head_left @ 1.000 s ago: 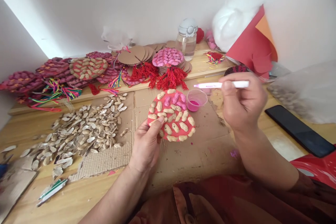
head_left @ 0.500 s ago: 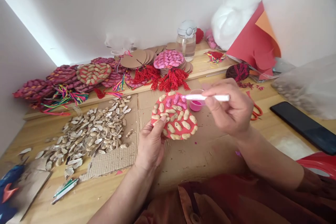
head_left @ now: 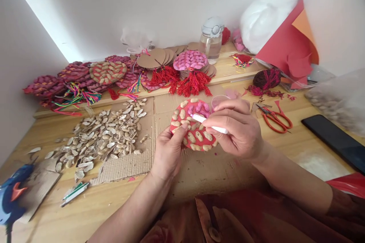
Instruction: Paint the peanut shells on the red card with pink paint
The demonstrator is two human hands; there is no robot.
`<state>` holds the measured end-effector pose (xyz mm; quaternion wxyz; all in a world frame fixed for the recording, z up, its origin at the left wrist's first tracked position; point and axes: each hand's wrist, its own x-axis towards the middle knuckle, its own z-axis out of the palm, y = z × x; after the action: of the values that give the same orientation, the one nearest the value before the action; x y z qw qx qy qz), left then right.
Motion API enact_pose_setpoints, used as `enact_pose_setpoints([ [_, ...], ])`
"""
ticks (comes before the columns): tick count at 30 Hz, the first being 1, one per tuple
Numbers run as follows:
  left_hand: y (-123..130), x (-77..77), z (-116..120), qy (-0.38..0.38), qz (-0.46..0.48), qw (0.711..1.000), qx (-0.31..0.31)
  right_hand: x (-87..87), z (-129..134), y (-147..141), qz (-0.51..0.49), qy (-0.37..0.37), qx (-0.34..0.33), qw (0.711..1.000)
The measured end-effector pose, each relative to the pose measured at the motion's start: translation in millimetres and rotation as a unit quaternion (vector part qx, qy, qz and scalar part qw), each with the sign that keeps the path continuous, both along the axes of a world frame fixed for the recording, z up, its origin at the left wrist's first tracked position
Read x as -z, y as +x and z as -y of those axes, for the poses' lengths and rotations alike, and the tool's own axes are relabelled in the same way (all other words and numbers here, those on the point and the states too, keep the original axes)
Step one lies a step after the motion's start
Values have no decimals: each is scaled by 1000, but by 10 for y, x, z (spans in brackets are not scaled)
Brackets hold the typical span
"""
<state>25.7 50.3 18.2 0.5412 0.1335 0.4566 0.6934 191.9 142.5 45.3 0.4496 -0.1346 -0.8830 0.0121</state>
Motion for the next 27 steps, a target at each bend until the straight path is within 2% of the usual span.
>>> enact_pose_setpoints([
  [10, 0, 8, -12, -1, 7, 1000, -9, 32, 19, 20, 40, 21, 9, 999],
  [20, -8, -1, -20, -6, 2, 1000, 2, 29, -17, 31, 46, 10, 3, 999],
  [27, -23, 23, -24, -15, 7, 1000, -8, -15, -17, 41, 12, 10, 10, 1000],
])
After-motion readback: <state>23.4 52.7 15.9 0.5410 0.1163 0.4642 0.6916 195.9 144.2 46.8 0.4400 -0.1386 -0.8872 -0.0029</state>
